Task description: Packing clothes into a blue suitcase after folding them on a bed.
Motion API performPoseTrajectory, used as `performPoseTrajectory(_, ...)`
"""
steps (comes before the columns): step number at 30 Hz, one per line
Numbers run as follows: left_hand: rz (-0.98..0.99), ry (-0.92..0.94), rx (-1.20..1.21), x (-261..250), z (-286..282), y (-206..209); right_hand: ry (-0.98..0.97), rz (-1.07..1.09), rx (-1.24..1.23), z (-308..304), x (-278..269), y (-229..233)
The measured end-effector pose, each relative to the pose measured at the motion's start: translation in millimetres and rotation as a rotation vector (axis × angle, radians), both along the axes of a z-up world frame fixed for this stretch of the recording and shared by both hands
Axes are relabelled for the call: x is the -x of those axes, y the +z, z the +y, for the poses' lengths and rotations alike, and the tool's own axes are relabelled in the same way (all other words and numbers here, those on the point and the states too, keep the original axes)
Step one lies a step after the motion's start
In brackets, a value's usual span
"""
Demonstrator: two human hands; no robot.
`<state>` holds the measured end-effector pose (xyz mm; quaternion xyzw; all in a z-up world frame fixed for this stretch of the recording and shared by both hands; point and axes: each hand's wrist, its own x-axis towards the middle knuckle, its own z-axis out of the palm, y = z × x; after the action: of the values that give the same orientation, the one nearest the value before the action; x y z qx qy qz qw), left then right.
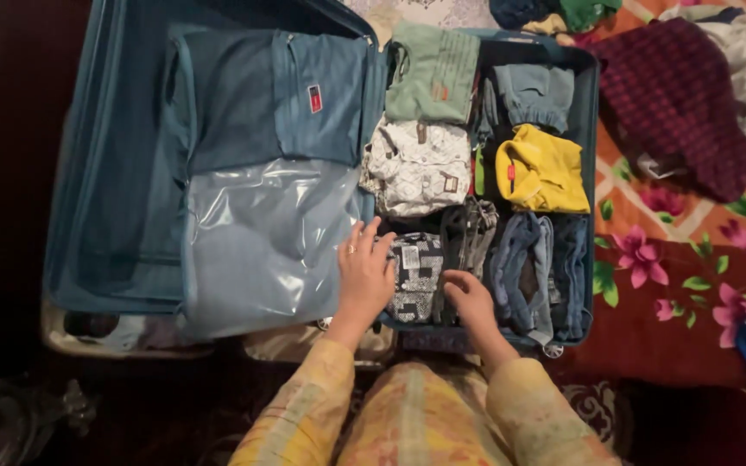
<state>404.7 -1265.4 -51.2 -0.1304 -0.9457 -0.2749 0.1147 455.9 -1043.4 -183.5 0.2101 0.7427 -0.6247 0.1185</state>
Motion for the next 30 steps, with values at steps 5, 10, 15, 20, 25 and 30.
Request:
performPoseTrajectory(5, -0.009, -0.037, -0.023, 4, 17, -5, -0.051, -0.023, 0.039, 15, 2, -26)
performPoseTrajectory(10, 0.004, -0.094, -0.074, 6, 32, -12, -0.090, 0.025, 0.018, 26, 21, -15)
performPoseTrajectory(15, -0.090, -0.104, -0.117, 14, 48, -16, -0.157, 0.137, 0.168, 64, 93, -56)
performPoseTrajectory(20, -0.127, -0.106, -0.139, 26, 38, -10, -0.126, 0.250, 0.239, 74, 248, -91)
performPoseTrajectory(25, -0.190, -0.017, -0.203, 33, 7, -43, -0.203, 0.444, 0.248, 67, 397, -152)
performPoseTrajectory(30, -0.309, 0.248, -0.270, 29, -6, -59, -0.294, -0.028, -0.509, 29, 443, -104)
